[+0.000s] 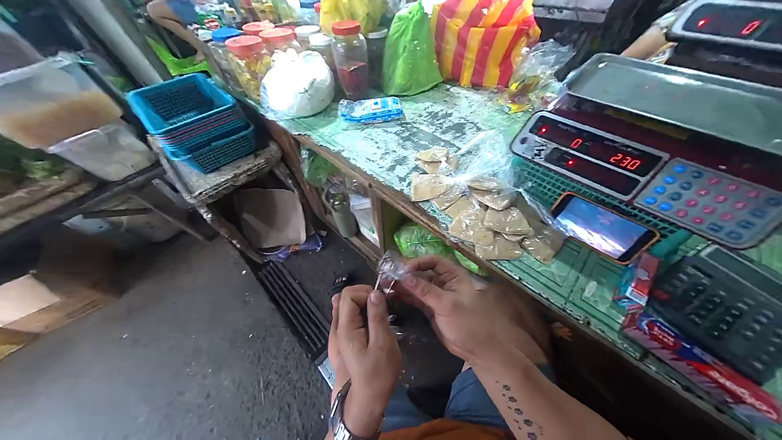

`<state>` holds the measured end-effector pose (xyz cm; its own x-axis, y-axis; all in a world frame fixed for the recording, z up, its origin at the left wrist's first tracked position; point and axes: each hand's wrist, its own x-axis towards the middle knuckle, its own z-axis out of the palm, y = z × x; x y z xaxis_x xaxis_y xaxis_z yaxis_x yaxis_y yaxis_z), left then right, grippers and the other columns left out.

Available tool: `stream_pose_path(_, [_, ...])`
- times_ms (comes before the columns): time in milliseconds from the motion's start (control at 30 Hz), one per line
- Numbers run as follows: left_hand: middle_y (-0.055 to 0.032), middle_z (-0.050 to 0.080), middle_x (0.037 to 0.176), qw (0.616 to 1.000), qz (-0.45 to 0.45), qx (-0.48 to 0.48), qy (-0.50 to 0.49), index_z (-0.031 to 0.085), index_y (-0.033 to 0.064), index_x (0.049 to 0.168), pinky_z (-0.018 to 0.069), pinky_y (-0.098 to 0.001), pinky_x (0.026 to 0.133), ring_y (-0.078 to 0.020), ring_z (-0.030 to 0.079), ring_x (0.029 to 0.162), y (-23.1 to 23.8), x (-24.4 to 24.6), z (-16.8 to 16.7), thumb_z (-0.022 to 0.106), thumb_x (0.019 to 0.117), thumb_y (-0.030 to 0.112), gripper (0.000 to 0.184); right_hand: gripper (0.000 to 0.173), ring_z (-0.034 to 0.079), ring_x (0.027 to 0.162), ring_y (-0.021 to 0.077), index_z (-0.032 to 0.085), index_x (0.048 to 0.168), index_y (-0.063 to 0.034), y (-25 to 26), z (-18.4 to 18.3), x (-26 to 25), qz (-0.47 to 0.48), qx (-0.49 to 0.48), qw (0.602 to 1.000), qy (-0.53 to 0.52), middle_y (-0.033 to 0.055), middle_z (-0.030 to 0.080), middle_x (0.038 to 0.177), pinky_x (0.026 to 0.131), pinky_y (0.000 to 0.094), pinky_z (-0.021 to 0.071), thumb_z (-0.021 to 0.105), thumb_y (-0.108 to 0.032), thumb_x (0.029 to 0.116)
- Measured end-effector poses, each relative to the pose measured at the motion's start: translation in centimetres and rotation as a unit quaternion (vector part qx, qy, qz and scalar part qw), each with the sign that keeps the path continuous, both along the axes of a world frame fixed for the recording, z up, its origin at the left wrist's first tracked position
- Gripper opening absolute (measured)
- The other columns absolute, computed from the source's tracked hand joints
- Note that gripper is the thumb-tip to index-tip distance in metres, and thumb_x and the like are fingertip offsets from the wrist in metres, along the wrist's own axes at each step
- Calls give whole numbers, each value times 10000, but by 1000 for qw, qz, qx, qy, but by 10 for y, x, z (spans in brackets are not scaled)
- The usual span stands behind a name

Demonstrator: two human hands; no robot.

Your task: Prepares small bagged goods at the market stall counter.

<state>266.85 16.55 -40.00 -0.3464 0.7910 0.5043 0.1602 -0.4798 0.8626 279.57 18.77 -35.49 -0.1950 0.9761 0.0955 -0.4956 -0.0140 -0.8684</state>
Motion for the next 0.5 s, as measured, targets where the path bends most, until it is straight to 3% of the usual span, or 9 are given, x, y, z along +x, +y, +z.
stream_pose_path(67, [20, 615, 924, 1000, 23, 16, -9, 601, 90, 927, 541, -205, 733, -41, 614, 815, 1, 7, -8, 476, 1059, 186, 206, 115, 698, 902, 125, 649, 1094, 17, -6, -9, -1, 9, 21, 999, -31, 63, 714, 982, 880, 339, 599, 611, -4, 987])
stream_pose_path(133, [25, 573, 1103, 998, 55, 32, -3, 594, 128, 885, 460, -220, 962, -49, 544, 1096, 1, 10, -13, 474, 1059, 231, 236, 105, 663, 893, 57, 676, 1062, 21, -15, -15, -3, 27, 57, 992, -106, 36, 699, 994, 836, 251, 574, 633, -17, 974])
stream_pose_path(200, [14, 529, 1307, 997, 49, 62, -12, 585, 162, 884, 378, -308, 1125, -111, 449, 1327, 1, 6, -17, 456, 1072, 289, 260, 149, 654, 1074, 82, 704, 1079, 31, -21, -12, 5, 118, 82, 969, -201, 98, 692, 1177, 952, 256, 547, 630, -59, 987])
stream_pose_path(233, [47, 548, 1328, 996, 22, 80, -36, 596, 206, 905, 399, -327, 1129, -113, 475, 1331, 0, 2, -18, 453, 1078, 317, 250, 204, 627, 1186, 106, 714, 1140, 21, -19, -8, 13, 189, 95, 945, -249, 122, 658, 1310, 1024, 282, 514, 620, -104, 1008])
stream_pose_path(267, [78, 609, 1275, 993, -14, 95, -71, 624, 252, 934, 483, -323, 1064, -107, 570, 1238, -1, -1, -18, 466, 1078, 351, 235, 253, 607, 1252, 130, 709, 1215, -8, -13, -3, 23, 251, 113, 915, -294, 125, 618, 1401, 1065, 314, 499, 620, -142, 1020])
stream_pose_path(300, [78, 661, 1174, 987, -54, 104, -110, 644, 274, 963, 579, -305, 923, -106, 665, 1062, -3, -3, -20, 485, 1074, 375, 219, 271, 638, 1212, 143, 711, 1240, -32, -4, 2, 33, 272, 125, 894, -333, 113, 634, 1388, 1037, 336, 531, 650, -152, 1005])
stream_pose_path(367, [70, 678, 991, 977, -105, 93, -162, 637, 288, 967, 598, -254, 659, -84, 671, 758, -7, -8, -25, 495, 1066, 399, 206, 227, 715, 956, 133, 740, 1156, -56, 22, 16, 56, 172, 91, 887, -419, 70, 736, 1125, 868, 353, 608, 661, -195, 996])
stream_pose_path(433, [96, 660, 921, 978, -103, 68, -166, 642, 303, 941, 551, -204, 595, -44, 626, 690, -16, -16, -34, 500, 1053, 399, 205, 301, 720, 964, 227, 727, 1199, -109, 71, 23, 82, -8, 25, 835, -549, 92, 738, 1103, 891, 487, 583, 617, -333, 1031])
stream_pose_path(500, [112, 656, 893, 983, -98, 40, -152, 671, 313, 940, 528, -182, 613, -20, 611, 699, -25, -24, -45, 510, 1045, 416, 219, 401, 708, 1005, 335, 679, 1258, -53, 129, 15, 105, -169, -15, 821, -545, 179, 711, 1168, 921, 593, 550, 607, -374, 1029])
